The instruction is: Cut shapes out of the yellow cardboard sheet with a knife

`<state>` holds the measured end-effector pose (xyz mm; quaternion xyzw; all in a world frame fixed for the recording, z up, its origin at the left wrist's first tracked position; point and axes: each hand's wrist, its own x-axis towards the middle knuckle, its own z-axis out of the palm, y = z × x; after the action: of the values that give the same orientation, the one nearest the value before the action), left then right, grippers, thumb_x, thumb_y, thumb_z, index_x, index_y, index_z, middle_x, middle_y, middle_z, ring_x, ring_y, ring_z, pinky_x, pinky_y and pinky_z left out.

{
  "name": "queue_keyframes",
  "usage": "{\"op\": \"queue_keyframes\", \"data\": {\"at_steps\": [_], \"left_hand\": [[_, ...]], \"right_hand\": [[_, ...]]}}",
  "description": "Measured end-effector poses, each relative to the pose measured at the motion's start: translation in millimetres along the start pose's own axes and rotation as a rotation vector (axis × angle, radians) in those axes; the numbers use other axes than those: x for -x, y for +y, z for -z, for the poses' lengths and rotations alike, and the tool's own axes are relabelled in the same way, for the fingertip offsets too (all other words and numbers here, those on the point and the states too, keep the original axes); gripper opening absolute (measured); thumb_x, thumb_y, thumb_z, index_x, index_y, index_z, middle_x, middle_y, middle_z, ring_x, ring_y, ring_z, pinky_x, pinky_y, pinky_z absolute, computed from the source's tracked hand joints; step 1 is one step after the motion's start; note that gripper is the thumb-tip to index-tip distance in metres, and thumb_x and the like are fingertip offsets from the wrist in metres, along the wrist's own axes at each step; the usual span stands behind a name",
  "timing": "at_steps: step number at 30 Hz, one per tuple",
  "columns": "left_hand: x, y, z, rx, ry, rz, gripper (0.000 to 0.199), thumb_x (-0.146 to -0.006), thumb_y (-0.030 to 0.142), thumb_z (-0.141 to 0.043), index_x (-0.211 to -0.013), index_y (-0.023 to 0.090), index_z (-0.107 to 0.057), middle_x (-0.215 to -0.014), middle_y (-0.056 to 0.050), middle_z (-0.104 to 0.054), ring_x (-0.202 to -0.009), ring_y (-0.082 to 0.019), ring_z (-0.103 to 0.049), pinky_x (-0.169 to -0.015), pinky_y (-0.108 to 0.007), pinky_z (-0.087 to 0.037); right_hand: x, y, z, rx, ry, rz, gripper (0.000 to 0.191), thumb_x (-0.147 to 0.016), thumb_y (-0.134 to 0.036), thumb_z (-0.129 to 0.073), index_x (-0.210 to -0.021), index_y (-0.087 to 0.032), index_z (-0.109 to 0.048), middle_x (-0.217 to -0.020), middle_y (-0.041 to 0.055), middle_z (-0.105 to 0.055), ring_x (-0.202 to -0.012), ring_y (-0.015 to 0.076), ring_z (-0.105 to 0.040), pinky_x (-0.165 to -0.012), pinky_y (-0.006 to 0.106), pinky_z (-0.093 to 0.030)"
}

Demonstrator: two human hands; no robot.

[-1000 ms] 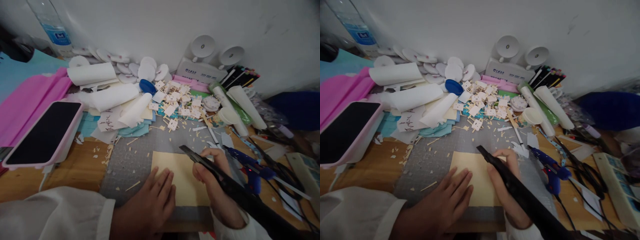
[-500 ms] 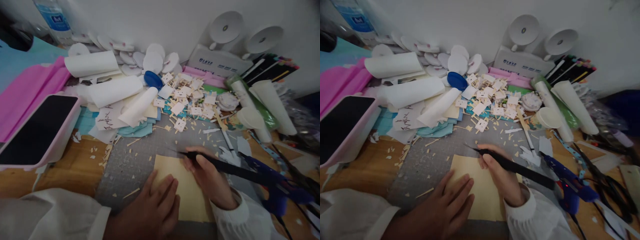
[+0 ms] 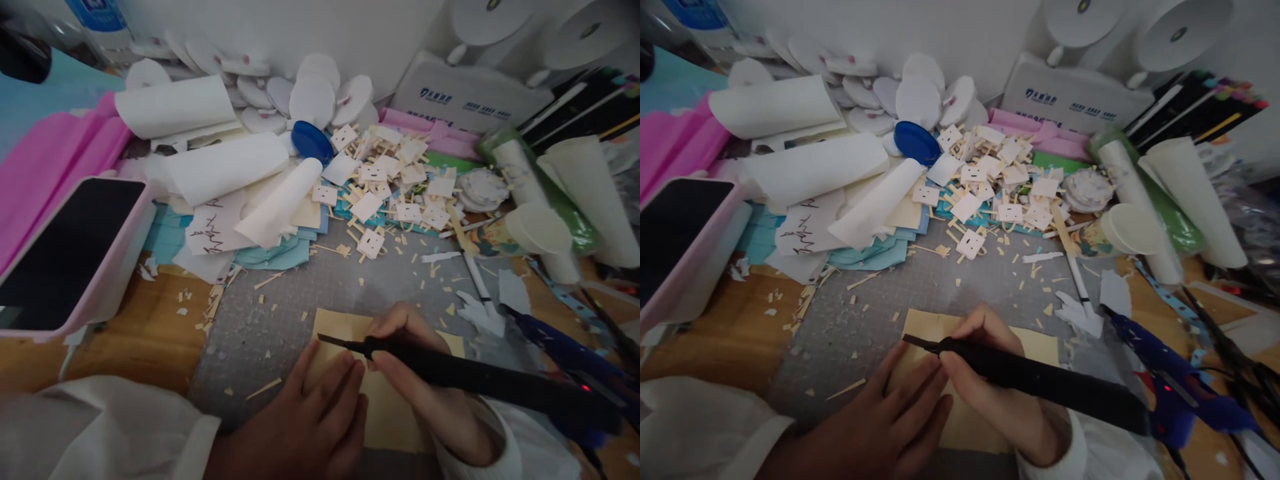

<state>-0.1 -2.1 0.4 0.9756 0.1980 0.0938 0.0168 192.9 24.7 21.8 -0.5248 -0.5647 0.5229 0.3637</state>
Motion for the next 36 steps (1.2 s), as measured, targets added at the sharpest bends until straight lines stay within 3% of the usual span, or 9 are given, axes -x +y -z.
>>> {"op": "queue_keyframes", "data": {"at_steps": [13, 22, 36], "left_hand": [[-0.1, 1.0, 0.4, 0.02, -0.036, 0.0, 0.034, -0.099, 0.027, -0.035, -0.123, 0.013, -0.055, -0.129, -0.013, -0.057, -0.123, -0.033, -0.047, -0.092, -0.058, -0.044], [1.2, 1.3, -1.5, 0.042, -0.036, -0.006, 0.033, -0.098, 0.027, -0.036, -0.123, 0.013, -0.054, -0.13, -0.015, -0.056, -0.125, -0.036, -0.045, -0.093, -0.059, -0.041], [1.4, 0.2, 1.3, 0.046, -0.042, -0.001, 0.032, -0.097, 0.029, -0.041, -0.121, 0.013, -0.054, -0.13, -0.017, -0.055, -0.126, -0.036, -0.044, -0.094, -0.059, -0.038]], "right_hand": [[-0.2, 3.8, -6.2, 0.037, -0.003, 0.018, 0.009, -0.087, -0.026, -0.057, -0.084, -0.026, -0.049, -0.071, -0.0034, -0.053, -0.062, 0.0114, -0.05, -0.053, 0.021, -0.042], [3.3, -1.0, -5.6, 0.152, 0.031, 0.006, 0.012, -0.086, -0.024, -0.057, -0.078, -0.025, -0.048, -0.066, -0.0051, -0.05, -0.056, 0.0101, -0.047, -0.05, 0.02, -0.039], [-3.1, -10.4, -3.4, 0.141, 0.092, -0.035, 0.015, -0.082, -0.029, -0.058, -0.071, -0.023, -0.051, -0.063, -0.0034, -0.055, -0.056, 0.0126, -0.05, -0.051, 0.023, -0.041]]}}
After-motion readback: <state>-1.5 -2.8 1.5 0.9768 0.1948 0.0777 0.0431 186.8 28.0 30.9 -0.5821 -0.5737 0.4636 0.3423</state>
